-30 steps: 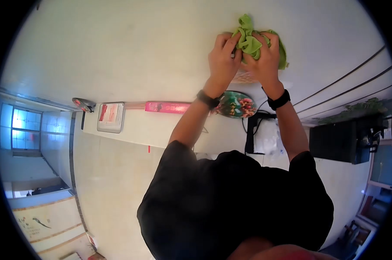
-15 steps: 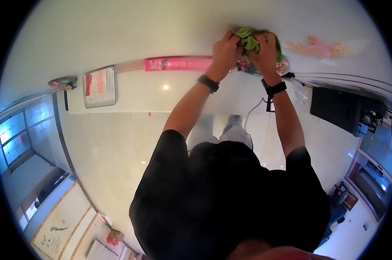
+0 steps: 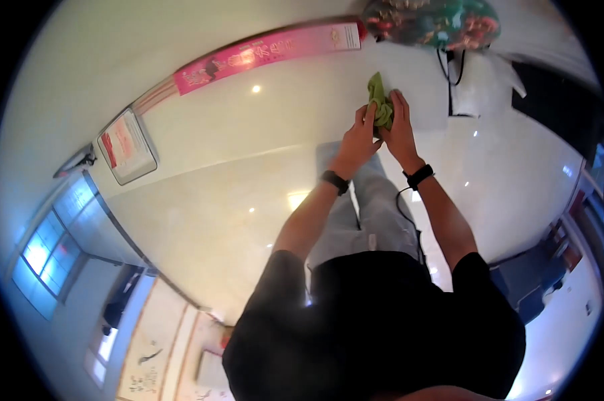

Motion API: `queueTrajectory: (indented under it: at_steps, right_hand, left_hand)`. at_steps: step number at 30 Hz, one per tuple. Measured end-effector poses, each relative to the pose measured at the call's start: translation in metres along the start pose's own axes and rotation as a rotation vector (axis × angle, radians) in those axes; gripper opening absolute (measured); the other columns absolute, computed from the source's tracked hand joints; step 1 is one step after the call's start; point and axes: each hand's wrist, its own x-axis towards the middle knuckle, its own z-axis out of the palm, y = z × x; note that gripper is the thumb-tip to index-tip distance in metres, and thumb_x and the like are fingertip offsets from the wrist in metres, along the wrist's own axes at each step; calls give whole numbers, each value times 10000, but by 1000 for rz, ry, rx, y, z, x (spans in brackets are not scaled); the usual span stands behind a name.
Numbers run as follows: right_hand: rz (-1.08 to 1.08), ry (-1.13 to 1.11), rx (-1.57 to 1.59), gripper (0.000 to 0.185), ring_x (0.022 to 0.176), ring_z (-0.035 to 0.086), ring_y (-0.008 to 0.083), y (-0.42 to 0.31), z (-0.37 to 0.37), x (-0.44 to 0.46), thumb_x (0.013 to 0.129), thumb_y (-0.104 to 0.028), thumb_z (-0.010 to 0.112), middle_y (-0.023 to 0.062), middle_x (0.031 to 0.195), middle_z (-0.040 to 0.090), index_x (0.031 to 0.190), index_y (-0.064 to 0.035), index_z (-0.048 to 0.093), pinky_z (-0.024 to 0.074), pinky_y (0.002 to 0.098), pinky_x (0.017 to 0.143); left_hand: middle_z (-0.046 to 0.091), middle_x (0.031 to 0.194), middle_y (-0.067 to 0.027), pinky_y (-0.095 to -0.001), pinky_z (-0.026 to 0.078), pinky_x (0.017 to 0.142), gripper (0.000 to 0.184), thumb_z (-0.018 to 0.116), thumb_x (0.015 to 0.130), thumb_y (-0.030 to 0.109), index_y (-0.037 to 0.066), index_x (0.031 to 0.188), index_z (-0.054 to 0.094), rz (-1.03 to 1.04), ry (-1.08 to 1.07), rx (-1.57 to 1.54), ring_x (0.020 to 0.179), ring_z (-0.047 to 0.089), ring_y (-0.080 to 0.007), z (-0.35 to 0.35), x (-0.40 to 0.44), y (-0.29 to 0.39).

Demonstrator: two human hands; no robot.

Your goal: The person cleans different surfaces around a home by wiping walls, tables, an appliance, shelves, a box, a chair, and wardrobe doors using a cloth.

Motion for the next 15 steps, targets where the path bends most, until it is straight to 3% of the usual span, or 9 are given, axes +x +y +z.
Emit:
queueTrajectory:
  at_steps: [1, 4, 5, 9, 15]
  right_hand:
    - [59, -33, 30, 774, 1247, 432, 434, 14, 13, -7, 722, 44, 660, 201, 1464, 305, 1406, -15, 304, 443, 437, 1009]
    - [203, -279, 112, 788, 1340, 330, 402, 51, 58, -18, 724, 78, 656, 193, 1437, 350, 1422, -6, 300, 376, 413, 1068]
    - [67, -207, 46, 741, 1313, 356, 387, 55, 76, -22, 689, 77, 658, 173, 1387, 400, 1370, -13, 380, 377, 417, 1063]
    - [-52, -174, 124, 625, 1200, 432, 366, 44, 101, -4, 645, 86, 646, 150, 1261, 465, 1240, -26, 491, 394, 409, 1026]
    - [-137, -97, 157, 639, 1159, 460, 369, 82, 90, 25, 603, 61, 684, 155, 1211, 490, 1208, -38, 505, 415, 420, 983]
  left_hand:
    - [392, 1336, -190, -492, 523, 773, 769, 709, 728, 109, 51, 1388, 318, -66, 23, 34, 992, 586, -420, 12, -2, -12]
    - [459, 1248, -195, -493, 517, 740, 667, 700, 755, 159, 70, 1339, 390, -220, 145, 79, 963, 596, -412, 33, -8, -42]
    - [473, 1213, -186, -487, 516, 721, 676, 706, 748, 137, 74, 1344, 392, -250, 156, 131, 932, 603, -404, 35, -12, -53]
    - [519, 1093, -163, -475, 505, 672, 648, 720, 736, 100, 87, 1314, 426, -312, 212, 300, 858, 613, -391, 27, -11, -89]
    - [570, 1007, -142, -495, 504, 678, 477, 710, 774, 225, 96, 1179, 495, -143, 255, 331, 837, 604, -411, 32, 30, -85]
